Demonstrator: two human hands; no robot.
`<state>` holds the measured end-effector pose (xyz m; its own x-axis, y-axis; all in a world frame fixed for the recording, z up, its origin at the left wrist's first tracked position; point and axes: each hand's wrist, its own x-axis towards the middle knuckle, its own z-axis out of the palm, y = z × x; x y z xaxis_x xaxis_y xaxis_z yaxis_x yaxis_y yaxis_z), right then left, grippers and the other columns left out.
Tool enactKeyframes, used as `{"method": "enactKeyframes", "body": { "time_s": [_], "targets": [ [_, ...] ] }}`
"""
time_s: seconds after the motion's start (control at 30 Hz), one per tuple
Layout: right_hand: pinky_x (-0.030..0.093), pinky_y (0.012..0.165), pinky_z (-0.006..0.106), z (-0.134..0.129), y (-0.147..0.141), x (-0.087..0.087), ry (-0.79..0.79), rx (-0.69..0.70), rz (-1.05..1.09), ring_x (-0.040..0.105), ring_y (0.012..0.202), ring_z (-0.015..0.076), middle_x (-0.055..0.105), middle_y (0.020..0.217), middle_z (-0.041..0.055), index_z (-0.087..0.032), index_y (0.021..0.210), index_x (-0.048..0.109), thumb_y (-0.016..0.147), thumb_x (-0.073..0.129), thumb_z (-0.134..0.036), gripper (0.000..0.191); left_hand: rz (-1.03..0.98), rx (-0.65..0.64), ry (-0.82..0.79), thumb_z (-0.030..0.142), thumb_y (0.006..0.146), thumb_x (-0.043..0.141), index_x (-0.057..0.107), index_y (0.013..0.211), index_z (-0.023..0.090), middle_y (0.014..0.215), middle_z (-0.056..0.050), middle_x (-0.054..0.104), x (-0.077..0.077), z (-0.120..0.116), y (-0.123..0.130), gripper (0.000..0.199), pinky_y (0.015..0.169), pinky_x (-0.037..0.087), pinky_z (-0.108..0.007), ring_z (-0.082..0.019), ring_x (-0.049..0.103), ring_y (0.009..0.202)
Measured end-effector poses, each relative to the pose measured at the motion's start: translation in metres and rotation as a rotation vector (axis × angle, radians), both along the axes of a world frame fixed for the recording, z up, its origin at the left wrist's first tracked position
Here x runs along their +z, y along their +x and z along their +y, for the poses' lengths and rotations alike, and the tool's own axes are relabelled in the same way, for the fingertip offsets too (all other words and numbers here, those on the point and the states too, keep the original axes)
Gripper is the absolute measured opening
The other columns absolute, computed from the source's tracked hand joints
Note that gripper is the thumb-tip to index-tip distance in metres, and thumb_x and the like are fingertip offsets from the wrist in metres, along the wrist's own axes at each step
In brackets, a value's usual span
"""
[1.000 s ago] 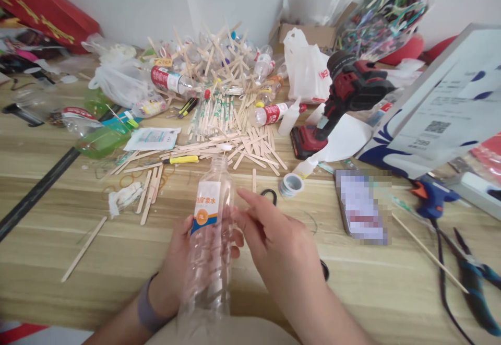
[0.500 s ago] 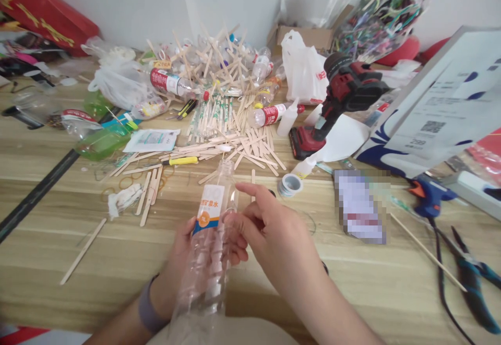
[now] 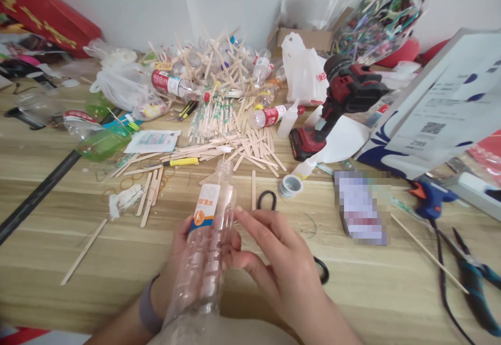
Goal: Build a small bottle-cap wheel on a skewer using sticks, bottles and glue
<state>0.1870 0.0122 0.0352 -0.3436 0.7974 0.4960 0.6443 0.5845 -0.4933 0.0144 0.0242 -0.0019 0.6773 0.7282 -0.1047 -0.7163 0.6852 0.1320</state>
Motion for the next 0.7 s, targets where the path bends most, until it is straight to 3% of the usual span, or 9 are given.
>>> {"method": "enactKeyframes", "body": {
  "time_s": [0.23,0.37,0.47,0.7],
  "targets": [
    [0.058,0.066,0.028,0.0,-0.0027,-0.0021,0.085,0.014,-0.061,0.069,0.085,0.0193,0.068,0.096,0.0117,-0.02,0.129,0.061,0.098,0.038,-0.05,0.048,0.084,-0.033,-0.03,0.049,0.069,0.071,0.073,0.09,0.004,0.084,-0.011,0.073,-0.0035,-0.002,-0.002,0.049,0.069,0.048,-0.024,-0.017,0.066,0.071],
    [0.058,0.066,0.029,0.0016,-0.0036,0.0005,0.089,0.028,-0.067,0.07,0.085,0.0199,0.068,0.099,0.012,-0.021,0.134,0.056,0.099,0.042,-0.041,0.043,0.044,-0.078,-0.013,0.05,0.071,0.069,0.073,0.085,0.009,0.08,-0.009,0.073,-0.0049,-0.0027,-0.0029,0.043,0.059,0.046,-0.023,-0.018,0.067,0.069],
    [0.058,0.065,0.028,0.0031,-0.0045,0.0019,0.1,0.036,-0.077,0.07,0.083,0.0189,0.069,0.098,0.0115,-0.02,0.133,0.056,0.099,0.043,-0.036,0.039,0.038,-0.061,-0.022,0.045,0.072,0.072,0.074,0.084,0.011,0.079,-0.006,0.074,-0.0015,-0.0024,-0.0028,0.036,0.064,0.049,-0.024,-0.019,0.069,0.071],
    [0.059,0.068,0.029,-0.0007,-0.0021,-0.0022,0.057,0.05,-0.04,0.07,0.085,0.0193,0.069,0.103,0.0122,-0.021,0.141,0.046,0.098,0.038,-0.051,0.053,0.049,0.02,-0.05,0.048,0.072,0.07,0.074,0.085,0.006,0.077,-0.009,0.074,-0.001,-0.0046,0.0017,0.044,0.065,0.051,-0.024,-0.017,0.068,0.067]
  ]
}}
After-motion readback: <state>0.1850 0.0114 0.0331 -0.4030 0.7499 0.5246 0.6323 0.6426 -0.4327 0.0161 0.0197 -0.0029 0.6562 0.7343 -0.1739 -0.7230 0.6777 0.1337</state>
